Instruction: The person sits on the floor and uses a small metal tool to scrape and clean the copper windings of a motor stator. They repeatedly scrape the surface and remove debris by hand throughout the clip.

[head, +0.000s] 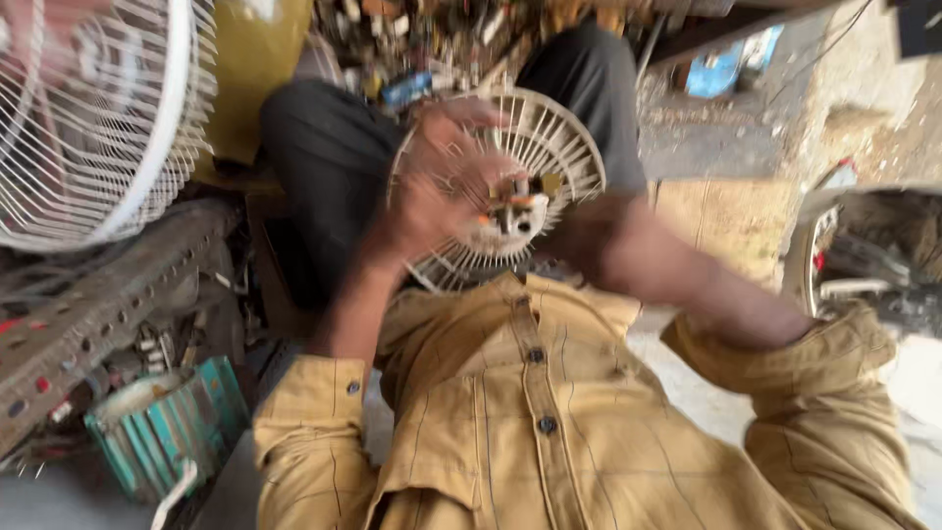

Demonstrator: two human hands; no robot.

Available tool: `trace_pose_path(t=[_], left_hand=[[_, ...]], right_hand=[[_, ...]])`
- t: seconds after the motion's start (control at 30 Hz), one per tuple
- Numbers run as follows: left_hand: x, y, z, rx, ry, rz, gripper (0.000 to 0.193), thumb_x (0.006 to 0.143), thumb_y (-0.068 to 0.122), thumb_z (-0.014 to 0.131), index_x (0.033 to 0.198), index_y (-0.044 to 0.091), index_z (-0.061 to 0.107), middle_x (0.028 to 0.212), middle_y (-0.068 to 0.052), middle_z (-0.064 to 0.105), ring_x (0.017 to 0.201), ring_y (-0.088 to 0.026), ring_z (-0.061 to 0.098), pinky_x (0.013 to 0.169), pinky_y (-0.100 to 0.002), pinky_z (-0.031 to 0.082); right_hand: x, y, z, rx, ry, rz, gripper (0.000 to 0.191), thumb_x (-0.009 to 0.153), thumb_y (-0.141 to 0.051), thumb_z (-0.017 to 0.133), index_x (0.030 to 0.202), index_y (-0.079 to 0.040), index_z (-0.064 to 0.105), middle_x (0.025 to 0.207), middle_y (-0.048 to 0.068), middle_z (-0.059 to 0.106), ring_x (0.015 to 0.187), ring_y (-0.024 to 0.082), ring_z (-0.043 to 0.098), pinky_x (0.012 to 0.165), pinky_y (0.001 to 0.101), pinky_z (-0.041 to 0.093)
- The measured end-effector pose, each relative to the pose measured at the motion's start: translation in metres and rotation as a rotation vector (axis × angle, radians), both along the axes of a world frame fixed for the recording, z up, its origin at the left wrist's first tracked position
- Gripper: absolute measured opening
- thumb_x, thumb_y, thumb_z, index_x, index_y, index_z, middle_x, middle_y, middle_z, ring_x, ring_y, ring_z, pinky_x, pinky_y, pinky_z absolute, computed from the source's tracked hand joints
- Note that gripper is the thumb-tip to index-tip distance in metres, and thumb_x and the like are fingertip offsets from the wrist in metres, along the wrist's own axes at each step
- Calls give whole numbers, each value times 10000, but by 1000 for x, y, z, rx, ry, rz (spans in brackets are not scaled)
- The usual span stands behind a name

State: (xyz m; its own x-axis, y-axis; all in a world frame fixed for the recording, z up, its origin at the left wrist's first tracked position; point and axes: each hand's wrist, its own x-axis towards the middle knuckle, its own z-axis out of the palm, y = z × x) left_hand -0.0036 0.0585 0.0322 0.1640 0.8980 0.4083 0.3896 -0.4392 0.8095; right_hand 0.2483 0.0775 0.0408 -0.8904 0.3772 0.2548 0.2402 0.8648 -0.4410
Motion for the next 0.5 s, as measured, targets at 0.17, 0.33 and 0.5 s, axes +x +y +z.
trace_pose_path(t=[0.17,0.33,0.5], left_hand=[[14,-42,-22,392,364,-29,150,903,106,743,860,11,635,1263,-155,624,1095,-419,653,952,-525,508],[7,17,-51,-231,-96,54,265,907,266,848,919,31,727,1031,-118,681,904,-285,680,792,-444,554],[-13,40,-13,-412,33,-337,85,945,168,768,1002,106,755,1023,-41,738,950,-214,720,878,-405,585]], right_hand=[[-7,52,-55,-337,152,-417,108,943,-131,819,955,-49,750,851,68,712,772,195,663,652,330,541],[-26,70,-76,-101,253,-432,30,972,-126,790,982,-100,780,960,62,761,796,183,734,669,321,581],[-23,0,-5,5,-109,-54,63,933,-129,728,884,-128,768,793,45,702,593,169,641,499,342,517]])
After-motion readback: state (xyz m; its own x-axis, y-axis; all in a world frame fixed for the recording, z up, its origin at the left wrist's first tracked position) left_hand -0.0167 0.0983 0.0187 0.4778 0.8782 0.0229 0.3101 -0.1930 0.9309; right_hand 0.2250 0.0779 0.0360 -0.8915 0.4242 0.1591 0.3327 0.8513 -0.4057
